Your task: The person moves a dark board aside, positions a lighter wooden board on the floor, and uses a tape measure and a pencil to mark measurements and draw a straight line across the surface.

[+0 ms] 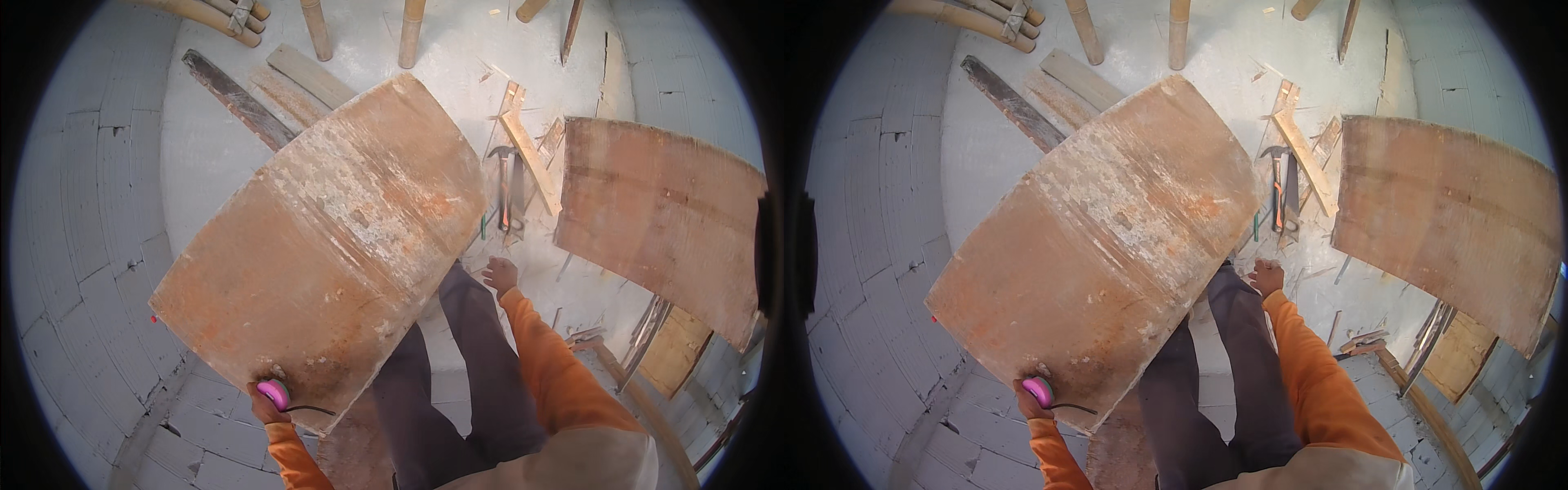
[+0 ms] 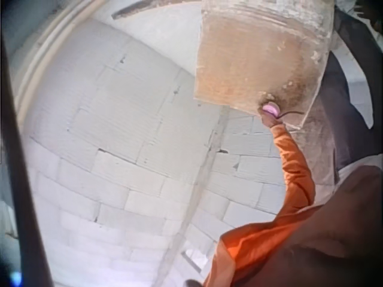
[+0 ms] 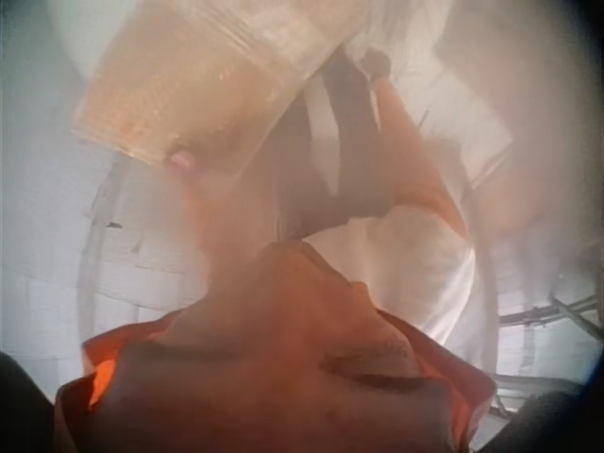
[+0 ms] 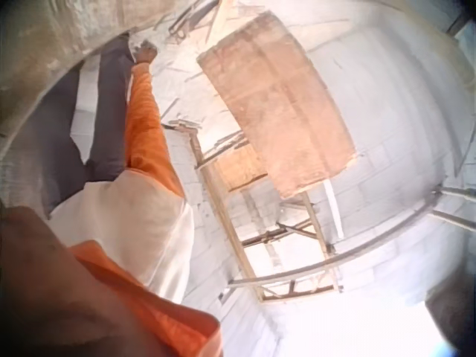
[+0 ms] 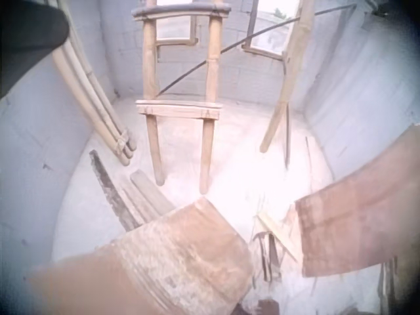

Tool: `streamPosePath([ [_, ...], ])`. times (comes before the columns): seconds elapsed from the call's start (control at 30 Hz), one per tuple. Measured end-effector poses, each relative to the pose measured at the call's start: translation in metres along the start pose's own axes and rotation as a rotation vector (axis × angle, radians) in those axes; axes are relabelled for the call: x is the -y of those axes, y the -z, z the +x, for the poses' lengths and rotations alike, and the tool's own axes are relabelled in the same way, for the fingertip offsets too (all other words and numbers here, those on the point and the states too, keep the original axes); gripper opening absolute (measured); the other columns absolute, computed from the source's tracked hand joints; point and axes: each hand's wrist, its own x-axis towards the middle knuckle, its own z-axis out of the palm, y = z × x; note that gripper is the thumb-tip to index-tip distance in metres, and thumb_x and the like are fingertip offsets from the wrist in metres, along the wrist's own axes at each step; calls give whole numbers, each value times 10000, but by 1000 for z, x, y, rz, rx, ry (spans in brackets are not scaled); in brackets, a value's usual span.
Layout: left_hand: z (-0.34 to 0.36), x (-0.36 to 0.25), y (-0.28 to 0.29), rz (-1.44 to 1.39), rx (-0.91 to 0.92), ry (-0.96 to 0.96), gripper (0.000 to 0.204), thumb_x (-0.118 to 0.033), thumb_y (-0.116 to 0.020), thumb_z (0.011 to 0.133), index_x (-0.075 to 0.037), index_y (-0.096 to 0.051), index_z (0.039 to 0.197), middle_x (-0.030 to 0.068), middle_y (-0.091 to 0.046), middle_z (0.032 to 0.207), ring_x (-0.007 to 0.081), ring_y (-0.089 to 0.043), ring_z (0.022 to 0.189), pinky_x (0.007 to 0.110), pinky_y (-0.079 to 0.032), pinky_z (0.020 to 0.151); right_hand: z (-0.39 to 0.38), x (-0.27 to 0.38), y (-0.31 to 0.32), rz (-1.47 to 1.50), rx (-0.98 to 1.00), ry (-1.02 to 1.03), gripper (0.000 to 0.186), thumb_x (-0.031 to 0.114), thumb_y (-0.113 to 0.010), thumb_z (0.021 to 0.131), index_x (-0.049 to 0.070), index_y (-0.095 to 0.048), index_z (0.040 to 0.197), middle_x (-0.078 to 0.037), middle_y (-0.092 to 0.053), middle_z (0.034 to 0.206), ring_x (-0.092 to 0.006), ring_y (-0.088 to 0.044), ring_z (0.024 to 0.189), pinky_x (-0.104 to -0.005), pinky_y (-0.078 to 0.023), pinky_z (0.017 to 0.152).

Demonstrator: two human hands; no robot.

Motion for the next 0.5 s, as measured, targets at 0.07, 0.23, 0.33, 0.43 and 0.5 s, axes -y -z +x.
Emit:
streamPosePath([
  [0.07,6,6,-21,-32,1,-24,536,-530,-575,911,-47,-656,1129,42,-638,976,219,-631,898,372,-522,822,57,-4,4,15,18,-64,431,364,-650,945,51,-556,1226,-103,-638,1082,-245,-662,967,-421,-545,759],
  [0.23,58,33,-33,-34,57,-26,446,-489,-559,925,-115,-612,1164,38,-636,1052,206,-625,998,380,-520,905,152,0,-24,88,26,-183,608,537,-606,947,14,-556,1254,-151,-607,1180,-299,-627,1098,-467,-519,857],
  [0.33,87,45,-30,-30,178,-50,404,-468,-539,929,-135,-608,1147,27,-637,1041,214,-634,1010,387,-527,926,179,13,-44,213,138,-298,824,662,-553,931,43,-413,1458,-170,-479,1428,-330,-508,1277,-489,-411,1042],
  [0.43,84,47,-39,-50,151,-47,343,-436,-538,916,-145,-620,1078,18,-636,996,187,-631,954,357,-531,852,190,17,-67,374,252,-281,793,624,-536,964,32,-393,1472,-156,-497,1444,-326,-529,1258,-502,-424,1055],
  [0.5,84,46,-37,-48,179,-48,369,-451,-519,939,-138,-620,1108,29,-647,1030,207,-639,980,372,-536,885,197,12,-69,487,398,-241,731,580,-520,991,24,-408,1452,-145,-532,1416,-317,-552,1237,-505,-443,1048],
])
